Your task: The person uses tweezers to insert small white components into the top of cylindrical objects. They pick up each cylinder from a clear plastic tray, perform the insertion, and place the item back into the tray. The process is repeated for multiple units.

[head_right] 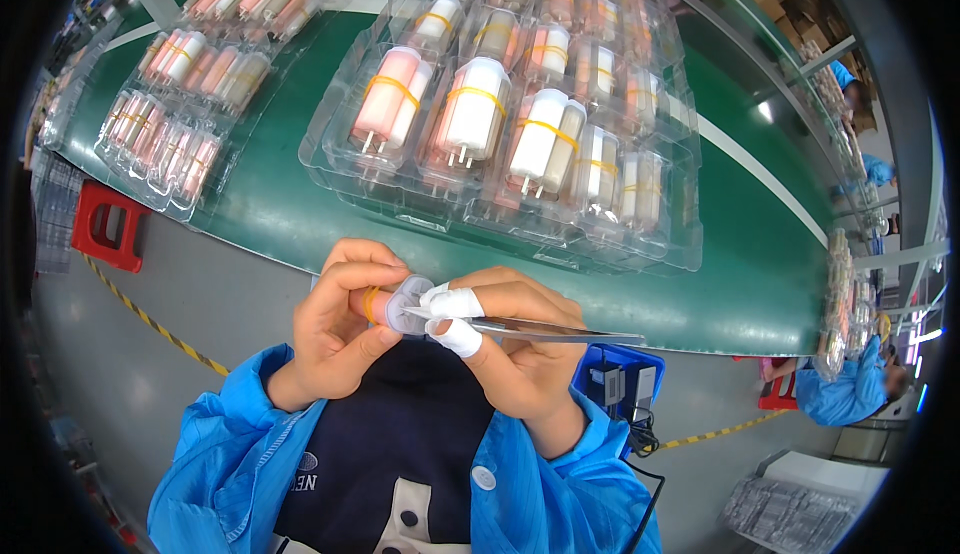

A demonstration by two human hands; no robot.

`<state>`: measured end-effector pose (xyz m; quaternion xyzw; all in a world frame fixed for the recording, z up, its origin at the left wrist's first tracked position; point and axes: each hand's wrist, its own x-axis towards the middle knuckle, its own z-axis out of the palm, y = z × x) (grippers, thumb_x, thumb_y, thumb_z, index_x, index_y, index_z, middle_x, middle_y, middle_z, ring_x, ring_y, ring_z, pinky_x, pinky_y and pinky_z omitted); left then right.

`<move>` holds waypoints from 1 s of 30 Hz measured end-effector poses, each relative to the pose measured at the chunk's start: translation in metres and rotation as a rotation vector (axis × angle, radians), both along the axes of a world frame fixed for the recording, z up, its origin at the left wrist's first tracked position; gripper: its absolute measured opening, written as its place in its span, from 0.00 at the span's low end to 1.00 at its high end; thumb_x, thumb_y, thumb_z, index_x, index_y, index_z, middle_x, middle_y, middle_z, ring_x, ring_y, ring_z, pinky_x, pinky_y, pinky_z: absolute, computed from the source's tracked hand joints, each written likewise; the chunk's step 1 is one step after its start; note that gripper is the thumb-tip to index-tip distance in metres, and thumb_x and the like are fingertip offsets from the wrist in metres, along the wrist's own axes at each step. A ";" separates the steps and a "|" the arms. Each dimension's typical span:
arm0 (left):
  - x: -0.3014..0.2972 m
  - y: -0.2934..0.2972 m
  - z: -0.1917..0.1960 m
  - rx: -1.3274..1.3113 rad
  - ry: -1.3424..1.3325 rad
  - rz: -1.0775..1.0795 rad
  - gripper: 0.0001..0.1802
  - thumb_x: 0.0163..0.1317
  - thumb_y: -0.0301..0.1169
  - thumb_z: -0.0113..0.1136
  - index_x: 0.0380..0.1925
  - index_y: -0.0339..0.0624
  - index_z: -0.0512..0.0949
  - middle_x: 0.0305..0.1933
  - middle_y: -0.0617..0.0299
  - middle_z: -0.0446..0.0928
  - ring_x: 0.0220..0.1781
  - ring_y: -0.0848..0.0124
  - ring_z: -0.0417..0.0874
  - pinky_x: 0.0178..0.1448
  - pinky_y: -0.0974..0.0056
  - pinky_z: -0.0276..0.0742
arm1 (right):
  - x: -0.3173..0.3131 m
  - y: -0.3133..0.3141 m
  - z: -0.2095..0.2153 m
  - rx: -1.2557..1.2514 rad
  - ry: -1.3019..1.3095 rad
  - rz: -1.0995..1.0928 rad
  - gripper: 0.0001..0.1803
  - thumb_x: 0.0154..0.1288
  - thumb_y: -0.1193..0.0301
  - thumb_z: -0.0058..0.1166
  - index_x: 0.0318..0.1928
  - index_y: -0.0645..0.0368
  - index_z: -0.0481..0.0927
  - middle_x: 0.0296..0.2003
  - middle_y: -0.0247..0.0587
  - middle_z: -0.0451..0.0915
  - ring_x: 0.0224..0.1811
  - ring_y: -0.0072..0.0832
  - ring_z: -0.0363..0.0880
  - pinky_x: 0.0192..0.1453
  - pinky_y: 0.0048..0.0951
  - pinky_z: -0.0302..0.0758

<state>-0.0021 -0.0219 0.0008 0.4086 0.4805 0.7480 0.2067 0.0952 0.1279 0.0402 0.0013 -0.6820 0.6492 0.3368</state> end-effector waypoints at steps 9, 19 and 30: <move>-0.002 0.000 -0.001 -0.023 0.078 0.024 0.21 0.62 0.24 0.58 0.55 0.29 0.71 0.55 0.50 0.63 0.55 0.67 0.71 0.56 0.66 0.73 | -0.004 0.004 0.006 0.167 -0.074 0.010 0.08 0.54 0.81 0.62 0.37 0.64 0.82 0.31 0.47 0.83 0.31 0.29 0.82 0.34 0.25 0.77; -0.005 -0.001 0.004 -0.050 0.033 0.004 0.20 0.61 0.24 0.59 0.54 0.29 0.73 0.55 0.49 0.67 0.55 0.66 0.73 0.56 0.66 0.73 | -0.004 0.009 0.008 0.062 -0.069 0.031 0.08 0.55 0.81 0.61 0.37 0.65 0.82 0.33 0.46 0.82 0.34 0.29 0.81 0.37 0.25 0.76; -0.006 -0.002 0.002 -0.007 -0.045 -0.019 0.21 0.61 0.26 0.61 0.53 0.28 0.74 0.55 0.47 0.69 0.55 0.65 0.74 0.56 0.66 0.75 | 0.000 0.006 0.005 0.045 -0.043 -0.054 0.10 0.53 0.79 0.64 0.38 0.64 0.82 0.34 0.47 0.83 0.36 0.30 0.81 0.38 0.27 0.77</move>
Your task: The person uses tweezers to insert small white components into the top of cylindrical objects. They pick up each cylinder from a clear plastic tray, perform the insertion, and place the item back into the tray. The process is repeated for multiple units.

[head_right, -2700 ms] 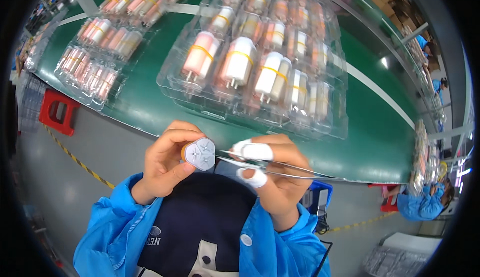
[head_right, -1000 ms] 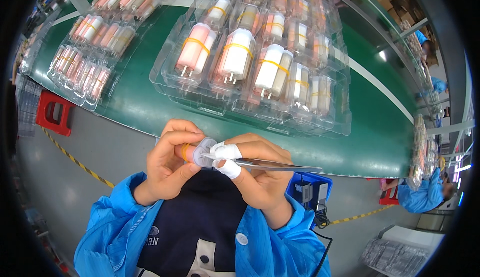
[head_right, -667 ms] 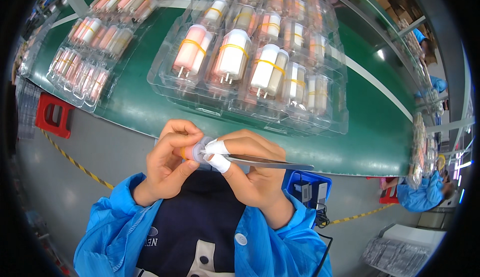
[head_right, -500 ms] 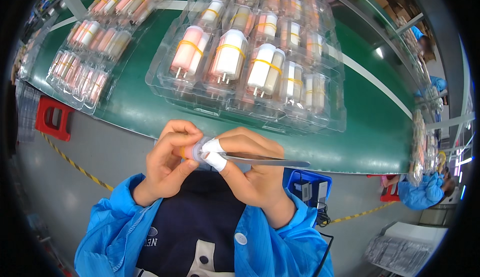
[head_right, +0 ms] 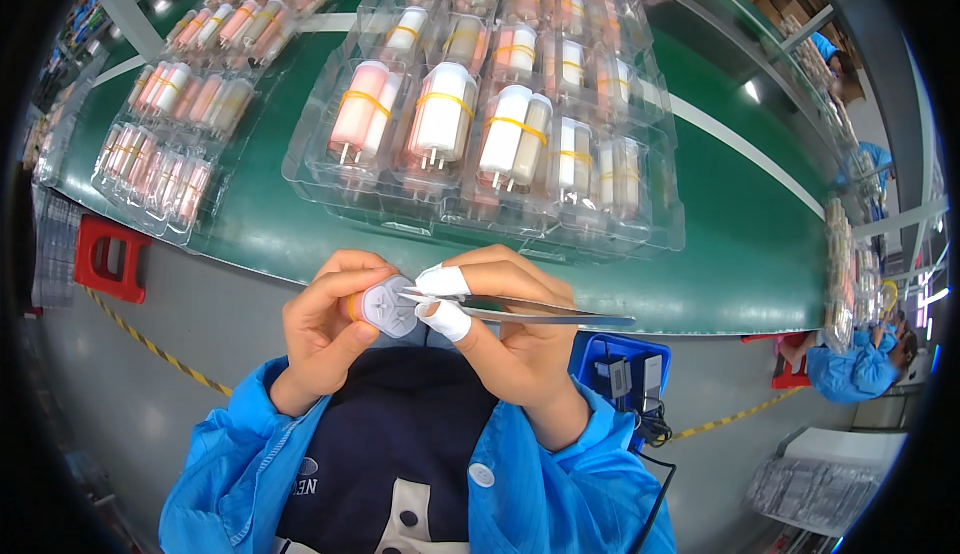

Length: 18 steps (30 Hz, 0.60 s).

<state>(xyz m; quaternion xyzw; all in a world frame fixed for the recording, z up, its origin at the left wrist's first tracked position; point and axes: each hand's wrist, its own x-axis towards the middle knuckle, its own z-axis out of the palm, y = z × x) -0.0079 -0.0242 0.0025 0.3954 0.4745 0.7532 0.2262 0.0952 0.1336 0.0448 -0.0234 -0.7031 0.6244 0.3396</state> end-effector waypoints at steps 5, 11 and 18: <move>0.001 0.000 0.000 -0.003 -0.017 0.000 0.21 0.62 0.27 0.61 0.53 0.28 0.74 0.55 0.47 0.69 0.54 0.65 0.75 0.56 0.65 0.75 | -0.001 0.002 0.002 0.089 -0.012 0.017 0.09 0.54 0.80 0.63 0.38 0.64 0.82 0.34 0.47 0.83 0.35 0.30 0.82 0.37 0.26 0.77; 0.001 0.000 -0.001 -0.019 0.007 0.003 0.21 0.62 0.27 0.60 0.54 0.28 0.73 0.55 0.46 0.69 0.54 0.65 0.74 0.56 0.65 0.74 | 0.000 0.003 0.003 0.119 -0.037 0.021 0.08 0.55 0.80 0.62 0.38 0.64 0.82 0.34 0.46 0.83 0.34 0.30 0.82 0.37 0.26 0.77; 0.001 0.000 -0.003 -0.002 0.003 -0.013 0.21 0.63 0.27 0.59 0.54 0.27 0.73 0.55 0.46 0.68 0.55 0.65 0.73 0.58 0.65 0.71 | -0.001 0.001 -0.002 0.046 -0.011 0.008 0.08 0.55 0.81 0.61 0.37 0.64 0.82 0.33 0.46 0.83 0.34 0.28 0.82 0.36 0.25 0.76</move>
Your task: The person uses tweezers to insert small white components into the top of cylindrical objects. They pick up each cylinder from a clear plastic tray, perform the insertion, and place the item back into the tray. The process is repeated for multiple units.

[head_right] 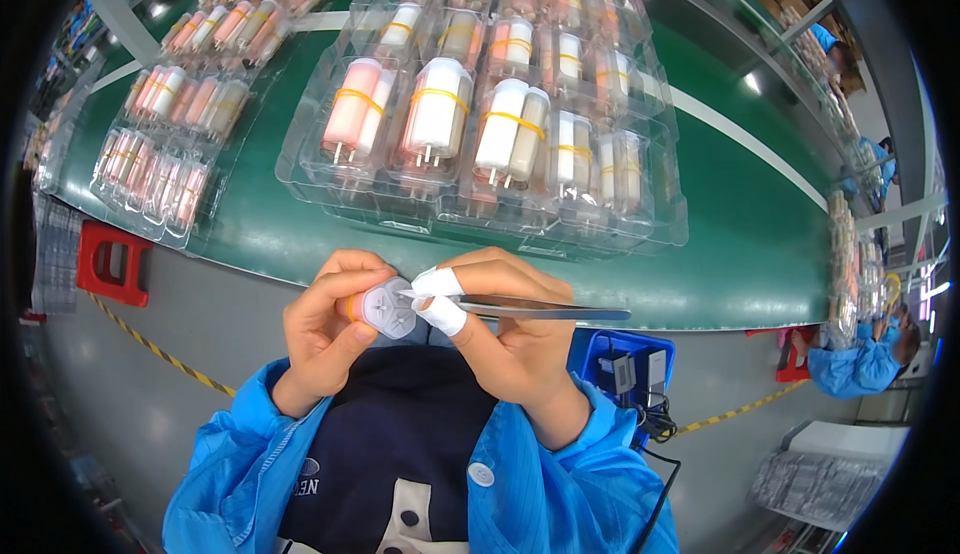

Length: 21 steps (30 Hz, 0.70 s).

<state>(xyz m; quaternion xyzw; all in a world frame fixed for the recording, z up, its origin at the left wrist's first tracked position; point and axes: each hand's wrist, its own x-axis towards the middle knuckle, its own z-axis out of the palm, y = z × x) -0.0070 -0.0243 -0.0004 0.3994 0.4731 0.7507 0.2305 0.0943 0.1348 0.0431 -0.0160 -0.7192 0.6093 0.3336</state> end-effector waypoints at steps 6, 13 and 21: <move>0.001 0.001 -0.001 0.005 0.003 0.010 0.21 0.63 0.27 0.59 0.53 0.26 0.73 0.54 0.46 0.69 0.54 0.65 0.73 0.57 0.65 0.71 | 0.000 0.002 0.005 0.086 -0.034 0.011 0.08 0.54 0.82 0.60 0.37 0.64 0.82 0.32 0.45 0.82 0.31 0.27 0.81 0.33 0.24 0.75; -0.001 0.001 -0.001 -0.016 0.049 0.014 0.21 0.63 0.29 0.60 0.53 0.26 0.74 0.53 0.47 0.70 0.53 0.65 0.74 0.57 0.64 0.71 | -0.002 0.003 0.011 0.149 -0.090 0.032 0.07 0.54 0.83 0.57 0.35 0.64 0.81 0.29 0.44 0.81 0.28 0.26 0.80 0.30 0.22 0.73; -0.001 0.001 0.006 -0.027 0.044 -0.001 0.22 0.63 0.30 0.60 0.53 0.26 0.74 0.53 0.47 0.69 0.54 0.65 0.73 0.57 0.64 0.71 | 0.000 0.004 0.014 0.144 -0.086 0.019 0.07 0.54 0.81 0.60 0.35 0.64 0.82 0.31 0.44 0.82 0.30 0.27 0.81 0.32 0.24 0.75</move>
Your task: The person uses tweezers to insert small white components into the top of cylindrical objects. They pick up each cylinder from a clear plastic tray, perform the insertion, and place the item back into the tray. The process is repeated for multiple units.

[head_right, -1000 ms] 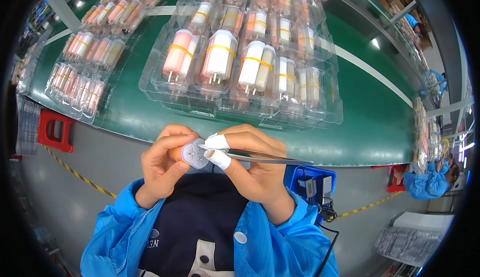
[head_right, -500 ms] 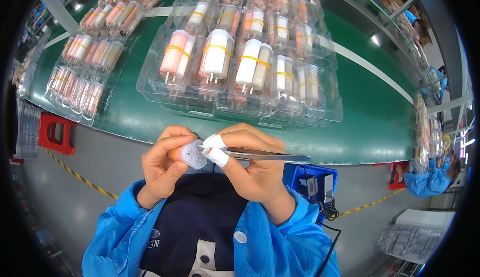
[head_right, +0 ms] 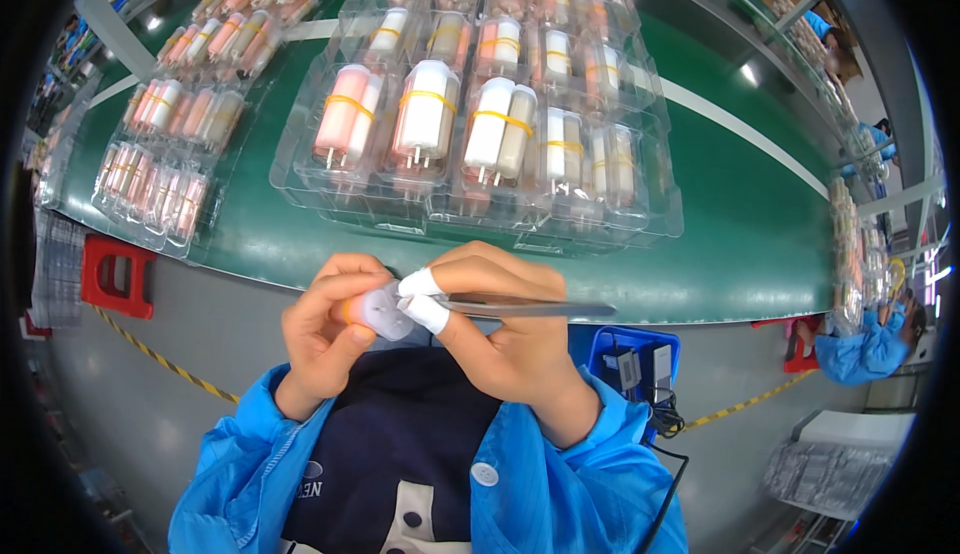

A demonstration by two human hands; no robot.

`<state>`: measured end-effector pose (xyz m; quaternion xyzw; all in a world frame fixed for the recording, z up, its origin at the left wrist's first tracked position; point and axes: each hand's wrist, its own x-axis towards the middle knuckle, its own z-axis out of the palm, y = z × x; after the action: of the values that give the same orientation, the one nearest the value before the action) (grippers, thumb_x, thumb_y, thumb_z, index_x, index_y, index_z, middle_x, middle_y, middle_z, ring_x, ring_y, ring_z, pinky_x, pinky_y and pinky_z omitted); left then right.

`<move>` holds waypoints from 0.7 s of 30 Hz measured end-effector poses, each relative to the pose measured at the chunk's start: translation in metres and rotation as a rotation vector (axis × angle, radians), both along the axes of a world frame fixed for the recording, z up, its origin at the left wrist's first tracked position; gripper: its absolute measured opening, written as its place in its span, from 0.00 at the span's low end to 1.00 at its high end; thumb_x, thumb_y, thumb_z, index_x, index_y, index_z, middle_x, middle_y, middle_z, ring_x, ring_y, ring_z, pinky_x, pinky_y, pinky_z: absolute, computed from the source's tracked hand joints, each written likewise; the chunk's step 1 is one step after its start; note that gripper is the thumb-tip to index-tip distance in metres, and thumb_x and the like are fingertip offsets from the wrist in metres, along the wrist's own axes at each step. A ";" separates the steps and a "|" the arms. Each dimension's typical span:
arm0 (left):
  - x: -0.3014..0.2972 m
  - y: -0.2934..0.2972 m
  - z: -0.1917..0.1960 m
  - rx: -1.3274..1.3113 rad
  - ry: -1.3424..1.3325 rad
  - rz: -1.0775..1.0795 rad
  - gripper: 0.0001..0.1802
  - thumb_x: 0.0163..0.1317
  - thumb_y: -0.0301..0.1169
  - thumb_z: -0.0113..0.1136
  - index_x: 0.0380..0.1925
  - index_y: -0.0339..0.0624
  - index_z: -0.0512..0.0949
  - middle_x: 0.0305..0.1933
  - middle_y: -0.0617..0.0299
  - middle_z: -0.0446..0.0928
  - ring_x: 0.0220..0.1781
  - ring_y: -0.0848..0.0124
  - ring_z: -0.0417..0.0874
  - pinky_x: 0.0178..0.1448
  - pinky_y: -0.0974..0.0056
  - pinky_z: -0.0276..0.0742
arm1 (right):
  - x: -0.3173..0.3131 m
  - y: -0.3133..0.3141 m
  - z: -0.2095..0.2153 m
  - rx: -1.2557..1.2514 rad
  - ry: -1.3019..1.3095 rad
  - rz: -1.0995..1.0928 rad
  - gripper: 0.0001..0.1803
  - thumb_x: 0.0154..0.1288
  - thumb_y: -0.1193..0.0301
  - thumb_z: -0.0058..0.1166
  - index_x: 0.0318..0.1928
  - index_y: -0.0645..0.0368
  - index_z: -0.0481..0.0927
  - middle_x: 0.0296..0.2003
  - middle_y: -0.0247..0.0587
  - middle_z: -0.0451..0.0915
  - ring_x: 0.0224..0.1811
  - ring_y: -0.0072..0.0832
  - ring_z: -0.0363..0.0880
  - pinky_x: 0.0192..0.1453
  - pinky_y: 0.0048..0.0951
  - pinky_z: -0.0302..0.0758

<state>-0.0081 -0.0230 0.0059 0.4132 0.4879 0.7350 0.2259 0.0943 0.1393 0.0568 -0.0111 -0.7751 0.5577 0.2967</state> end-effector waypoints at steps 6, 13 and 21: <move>-0.002 0.003 -0.001 0.075 -0.145 -0.036 0.22 0.64 0.31 0.59 0.54 0.26 0.72 0.54 0.48 0.68 0.54 0.66 0.73 0.58 0.64 0.70 | 0.000 -0.005 -0.008 -0.068 0.127 -0.045 0.08 0.53 0.80 0.62 0.36 0.64 0.82 0.33 0.47 0.83 0.34 0.30 0.83 0.36 0.26 0.78; 0.000 0.003 0.000 0.001 -0.102 0.030 0.26 0.63 0.38 0.61 0.52 0.26 0.71 0.52 0.48 0.69 0.52 0.66 0.74 0.57 0.63 0.70 | -0.002 -0.006 -0.007 -0.042 0.101 -0.050 0.09 0.53 0.82 0.61 0.37 0.64 0.82 0.33 0.47 0.83 0.34 0.30 0.83 0.36 0.25 0.78; -0.003 0.001 0.000 0.039 -0.014 0.007 0.22 0.63 0.30 0.60 0.54 0.27 0.73 0.53 0.46 0.69 0.54 0.64 0.72 0.58 0.64 0.69 | -0.003 -0.006 -0.005 0.008 0.093 -0.045 0.09 0.53 0.82 0.60 0.37 0.64 0.82 0.33 0.47 0.82 0.33 0.30 0.83 0.35 0.25 0.78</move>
<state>-0.0107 -0.0218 0.0055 0.4105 0.4734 0.7481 0.2186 0.0914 0.1337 0.0519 -0.0013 -0.7623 0.5476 0.3450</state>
